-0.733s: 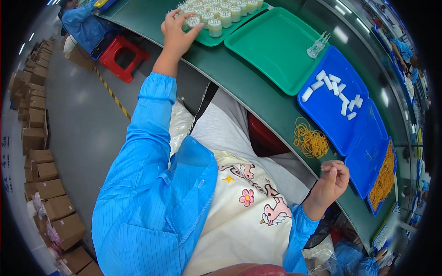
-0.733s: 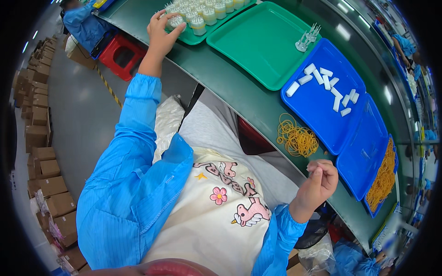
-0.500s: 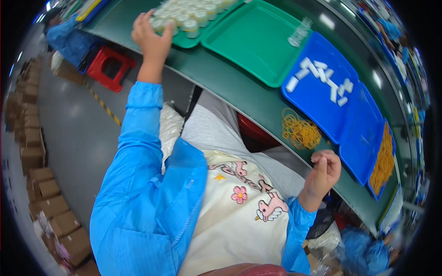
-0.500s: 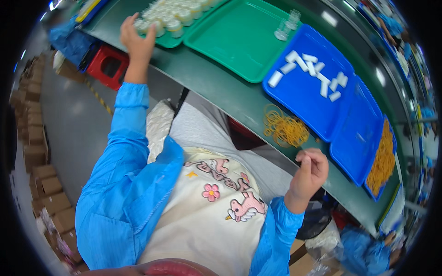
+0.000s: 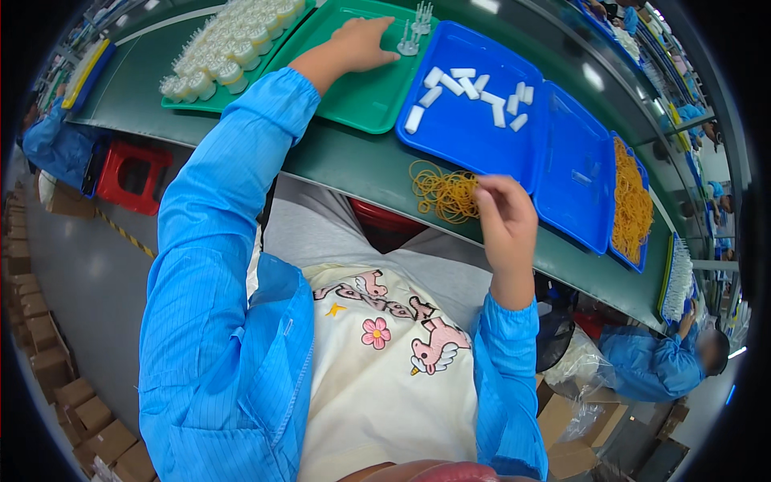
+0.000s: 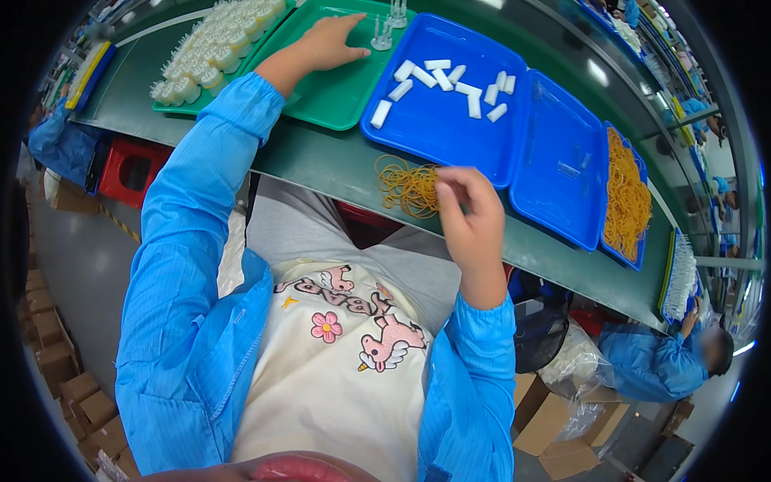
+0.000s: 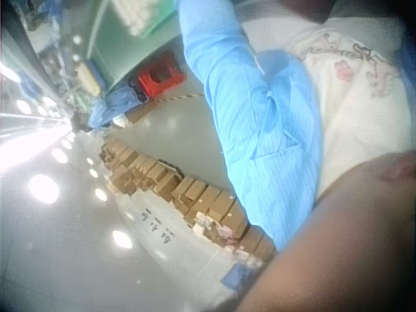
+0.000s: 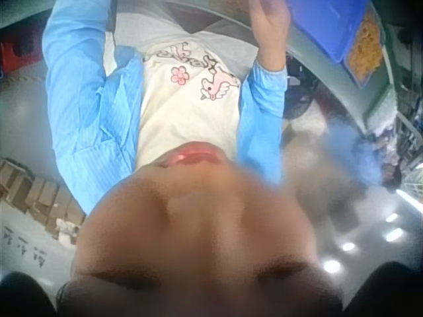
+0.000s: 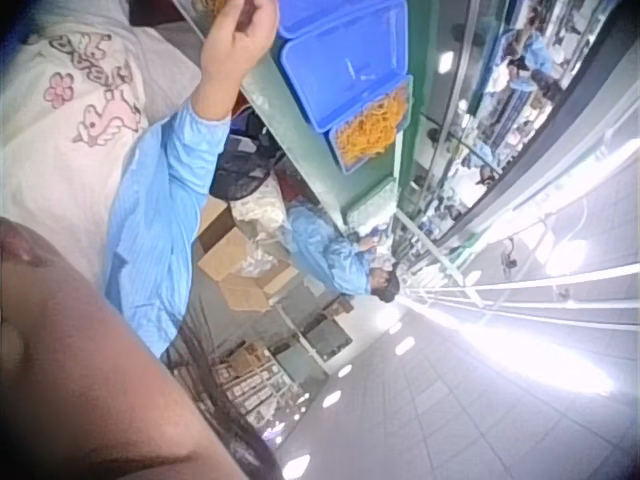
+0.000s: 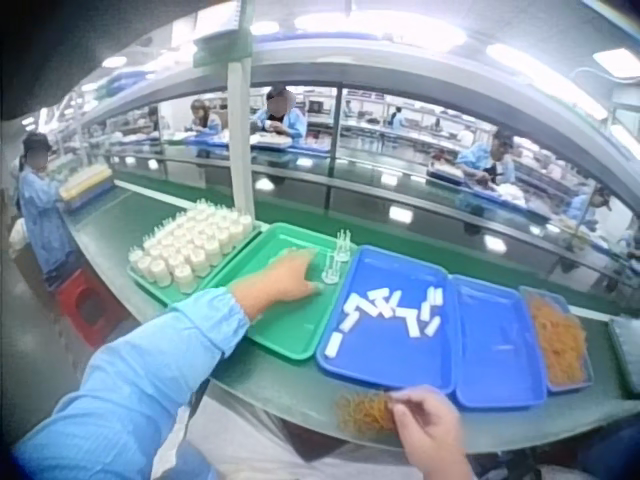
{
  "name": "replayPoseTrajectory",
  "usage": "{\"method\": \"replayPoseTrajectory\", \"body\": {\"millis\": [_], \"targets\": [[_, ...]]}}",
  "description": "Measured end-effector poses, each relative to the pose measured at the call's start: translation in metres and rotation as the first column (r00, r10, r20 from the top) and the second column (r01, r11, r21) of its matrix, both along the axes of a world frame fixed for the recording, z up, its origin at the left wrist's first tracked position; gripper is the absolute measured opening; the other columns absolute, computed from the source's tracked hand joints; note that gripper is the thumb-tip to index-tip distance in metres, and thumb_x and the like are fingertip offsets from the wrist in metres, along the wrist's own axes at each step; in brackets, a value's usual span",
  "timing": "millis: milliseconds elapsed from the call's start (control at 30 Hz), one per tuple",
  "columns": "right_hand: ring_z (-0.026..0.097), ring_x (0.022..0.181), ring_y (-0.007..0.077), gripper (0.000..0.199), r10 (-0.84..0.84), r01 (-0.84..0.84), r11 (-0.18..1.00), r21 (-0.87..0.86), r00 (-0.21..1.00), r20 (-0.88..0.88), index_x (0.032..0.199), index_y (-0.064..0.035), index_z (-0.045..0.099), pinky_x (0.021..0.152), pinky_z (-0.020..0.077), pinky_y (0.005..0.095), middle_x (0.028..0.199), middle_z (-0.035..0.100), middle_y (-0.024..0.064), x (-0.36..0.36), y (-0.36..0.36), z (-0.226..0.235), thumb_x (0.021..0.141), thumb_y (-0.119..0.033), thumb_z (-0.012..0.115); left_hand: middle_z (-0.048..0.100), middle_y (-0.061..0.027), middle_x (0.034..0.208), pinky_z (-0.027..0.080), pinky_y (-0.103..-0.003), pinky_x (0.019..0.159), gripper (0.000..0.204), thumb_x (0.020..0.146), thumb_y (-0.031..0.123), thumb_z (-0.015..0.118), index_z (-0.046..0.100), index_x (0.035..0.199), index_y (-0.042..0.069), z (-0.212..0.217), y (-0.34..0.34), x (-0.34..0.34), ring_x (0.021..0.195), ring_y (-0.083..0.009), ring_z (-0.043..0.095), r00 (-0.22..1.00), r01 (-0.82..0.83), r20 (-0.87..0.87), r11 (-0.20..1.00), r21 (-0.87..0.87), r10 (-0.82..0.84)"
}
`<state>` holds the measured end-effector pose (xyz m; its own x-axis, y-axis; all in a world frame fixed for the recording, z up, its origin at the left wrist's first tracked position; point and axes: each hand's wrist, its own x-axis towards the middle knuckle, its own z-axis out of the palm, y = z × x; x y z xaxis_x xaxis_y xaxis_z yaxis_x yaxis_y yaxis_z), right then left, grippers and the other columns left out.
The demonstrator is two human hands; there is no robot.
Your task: The person sorts plastic pins by hand, placing them into a plastic bag on an assembly line.
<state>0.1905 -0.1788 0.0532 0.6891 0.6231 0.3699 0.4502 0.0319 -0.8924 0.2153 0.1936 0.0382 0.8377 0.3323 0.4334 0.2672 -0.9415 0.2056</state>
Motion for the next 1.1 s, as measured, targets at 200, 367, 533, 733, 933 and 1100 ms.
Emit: {"method": "replayPoseTrajectory", "body": {"millis": [200,367,533,733,933,1100], "targets": [[0.063,0.099,0.0365,0.028,0.178,0.058,0.960,-0.272,0.624,0.761,0.105,-0.0037,0.066,0.085,0.0512,0.0457,0.111,0.066,0.0147,0.059,0.075,0.030,0.078,-0.001,0.065,0.066,-0.0080,0.117,0.050,-0.034,0.091,0.045,0.079,0.005,0.075,0.062,0.122,0.009,-0.011,0.002,0.029,0.105,-0.0204,0.061,0.944,0.309,0.108,0.717,-0.625,-0.312],[0.063,0.088,0.0335,0.022,0.368,-0.095,0.921,-0.377,0.525,0.767,0.096,-0.0074,0.069,0.076,0.0516,0.0432,0.097,0.069,0.0113,0.096,0.116,0.007,0.075,-0.005,0.065,0.068,-0.0025,0.102,0.051,-0.029,0.080,0.029,0.080,0.005,0.075,0.069,0.108,0.006,0.000,-0.017,-0.004,0.091,-0.0129,0.061,0.956,0.277,0.137,0.643,-0.714,-0.260],[0.064,0.089,0.0344,0.010,0.396,0.024,0.860,-0.509,0.597,0.698,0.088,-0.0045,0.067,0.074,0.0513,0.0446,0.095,0.067,0.0149,0.100,0.111,-0.002,0.079,-0.007,0.064,0.067,-0.0018,0.101,0.050,-0.026,0.073,0.033,0.085,0.013,0.074,0.065,0.116,0.004,0.021,-0.034,-0.039,0.088,-0.0115,0.060,0.968,0.245,0.211,0.350,-0.904,-0.132],[0.063,0.085,0.0383,0.018,0.210,-0.008,0.931,-0.364,0.828,0.520,0.102,-0.0020,0.058,0.076,0.0506,0.0457,0.094,0.064,0.0200,0.087,0.098,0.016,0.085,-0.004,0.064,0.065,-0.0036,0.101,0.052,-0.024,0.072,0.031,0.090,0.016,0.072,0.059,0.116,0.005,0.036,-0.056,-0.024,0.092,-0.0142,0.065,0.931,0.362,0.360,0.048,-0.931,-0.057],[0.063,0.087,0.0358,0.018,0.216,0.001,0.925,-0.381,0.823,0.525,0.099,-0.0028,0.059,0.076,0.0501,0.0430,0.090,0.062,0.0159,0.088,0.077,0.035,0.084,-0.007,0.067,0.065,-0.0056,0.101,0.054,-0.026,0.074,0.027,0.090,0.014,0.071,0.057,0.112,0.006,0.037,-0.061,-0.008,0.094,-0.0179,0.068,0.876,0.480,0.469,0.134,-0.867,-0.110],[0.061,0.087,0.0340,0.023,0.445,-0.165,0.762,-0.627,0.836,0.321,0.092,-0.0046,0.063,0.073,0.0492,0.0416,0.089,0.061,0.0123,0.093,0.069,0.035,0.075,-0.013,0.075,0.066,-0.0055,0.100,0.054,-0.026,0.073,0.028,0.090,0.010,0.069,0.061,0.116,0.004,0.032,-0.060,-0.022,0.089,-0.0147,0.067,0.872,0.489,0.479,0.181,-0.853,-0.102]]}}
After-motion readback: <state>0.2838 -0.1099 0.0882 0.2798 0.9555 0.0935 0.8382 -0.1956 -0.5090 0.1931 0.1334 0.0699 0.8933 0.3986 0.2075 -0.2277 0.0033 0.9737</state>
